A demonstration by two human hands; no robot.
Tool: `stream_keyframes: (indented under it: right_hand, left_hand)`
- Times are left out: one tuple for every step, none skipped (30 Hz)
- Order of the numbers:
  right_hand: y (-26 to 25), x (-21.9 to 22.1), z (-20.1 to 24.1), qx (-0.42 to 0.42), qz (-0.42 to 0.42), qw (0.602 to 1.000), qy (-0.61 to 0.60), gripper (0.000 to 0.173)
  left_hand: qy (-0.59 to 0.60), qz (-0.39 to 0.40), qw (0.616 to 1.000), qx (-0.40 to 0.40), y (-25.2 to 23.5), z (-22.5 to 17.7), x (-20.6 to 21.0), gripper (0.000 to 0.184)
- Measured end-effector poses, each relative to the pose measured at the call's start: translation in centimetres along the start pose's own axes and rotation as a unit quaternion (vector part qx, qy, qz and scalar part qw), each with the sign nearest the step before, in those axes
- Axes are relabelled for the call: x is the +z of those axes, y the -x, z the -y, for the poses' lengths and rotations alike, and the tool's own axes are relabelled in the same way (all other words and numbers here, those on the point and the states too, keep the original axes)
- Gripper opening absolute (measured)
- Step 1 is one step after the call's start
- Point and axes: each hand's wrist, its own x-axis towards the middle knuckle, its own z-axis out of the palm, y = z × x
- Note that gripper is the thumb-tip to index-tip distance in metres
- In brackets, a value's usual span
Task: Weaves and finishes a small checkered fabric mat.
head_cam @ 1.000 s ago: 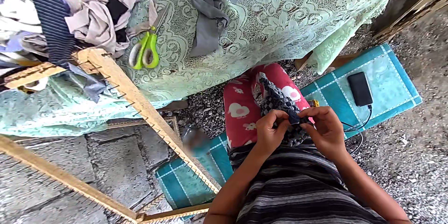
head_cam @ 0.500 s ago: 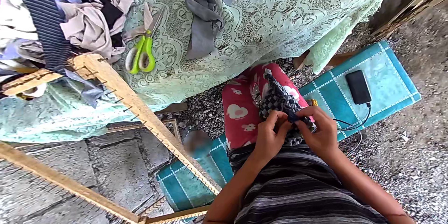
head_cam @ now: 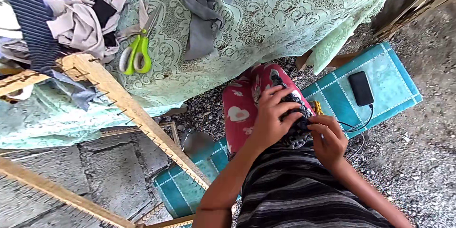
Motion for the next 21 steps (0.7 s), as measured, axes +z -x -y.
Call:
stream_keyframes:
  right_hand:
    - [0.1, -0.1, 0.1, -0.001, -0.003, 1.0, -0.002, 0.012]
    - [0.2, -0.2, 0.2, -0.002, -0.005, 1.0, -0.006, 0.012]
    - [0.2, -0.3, 0.2, -0.001, -0.006, 1.0, -0.011, 0.012]
    - [0.3, -0.5, 0.1, 0.0, -0.007, 1.0, -0.015, 0.012]
    - [0.4, -0.6, 0.0, 0.0, -0.009, 1.0, -0.017, 0.012]
    - [0.5, -0.7, -0.1, 0.002, -0.011, 1.0, -0.022, 0.011]
    - [0.5, -0.7, -0.1, 0.006, -0.011, 1.0, -0.027, 0.01]
    - [0.6, -0.7, -0.2, 0.012, -0.011, 0.999, -0.031, 0.008]
    - [0.6, -0.6, -0.3, 0.019, -0.011, 0.999, -0.031, 0.005]
    - [0.5, -0.5, -0.4, 0.022, -0.013, 0.999, -0.03, 0.006]
    - [0.3, -0.4, -0.5, 0.021, -0.017, 0.999, -0.029, 0.008]
    - [0.0, -0.3, -0.5, 0.018, -0.024, 0.999, -0.025, 0.008]
    - [-0.3, -0.3, -0.4, 0.014, -0.031, 0.999, -0.021, 0.006]
    - [-0.5, -0.2, -0.3, 0.01, -0.03, 0.999, -0.018, 0.005]
    - [-0.7, -0.2, -0.2, 0.005, -0.022, 1.0, -0.017, 0.005]
    - [-0.8, -0.1, -0.1, -0.003, -0.009, 1.0, -0.023, 0.005]
    - [-0.8, 0.0, -0.1, -0.009, 0.006, 0.999, -0.033, 0.005]
    - [-0.6, 0.1, -0.1, -0.009, 0.018, 0.999, -0.044, 0.005]
    - [-0.3, 0.1, -0.2, -0.001, 0.025, 0.998, -0.052, 0.005]
    - [-0.2, -0.1, -0.3, 0.014, 0.027, 0.998, -0.06, 0.005]
    - [-0.1, -0.5, -0.6, 0.037, 0.026, 0.996, -0.074, 0.006]
  left_hand:
    - [0.026, 0.047, 0.999, 0.006, -0.8, 0.3, 0.7, 0.017]
    - [0.05, 0.095, 0.994, 0.003, -1.5, 0.4, 1.1, 0.016]
    - [0.07, 0.136, 0.988, -0.002, -2.0, 0.5, 1.3, 0.014]
    - [0.087, 0.166, 0.982, -0.006, -2.3, 0.5, 1.3, 0.012]
    - [0.1, 0.185, 0.978, -0.007, -2.5, 0.5, 1.4, 0.01]
    - [0.111, 0.19, 0.975, -0.008, -2.5, 0.6, 1.5, 0.008]
    - [0.119, 0.184, 0.976, -0.01, -2.4, 0.5, 1.6, 0.007]
    - [0.126, 0.171, 0.977, -0.012, -2.2, 0.3, 1.8, 0.008]
    - [0.131, 0.153, 0.98, -0.008, -1.9, 0.1, 2.1, 0.009]
    - [0.135, 0.134, 0.982, -0.003, -1.6, -0.1, 2.5, 0.01]
    - [0.141, 0.12, 0.983, 0.002, -1.3, -0.3, 2.7, 0.012]
    - [0.146, 0.103, 0.984, 0.007, -1.0, -0.4, 2.9, 0.013]
    - [0.149, 0.082, 0.985, 0.011, -0.7, -0.5, 3.1, 0.014]
    - [0.152, 0.054, 0.987, 0.013, -0.5, -0.6, 3.4, 0.016]
    - [0.157, 0.027, 0.987, 0.011, -0.3, -0.6, 3.6, 0.017]
    - [0.167, -0.001, 0.986, 0.003, -0.3, -0.7, 3.6, 0.017]
    - [0.177, -0.026, 0.984, -0.004, -0.5, -0.8, 3.2, 0.017]
    - [0.19, -0.05, 0.98, -0.007, -1.1, -1.0, 2.4, 0.017]
    - [0.207, -0.08, 0.975, 0.0, -1.9, -1.2, 1.3, 0.016]
    - [0.231, -0.114, 0.966, 0.009, -2.9, -1.3, 0.1, 0.016]
    - [0.271, -0.146, 0.951, 0.014, -3.8, -1.5, -1.2, 0.017]
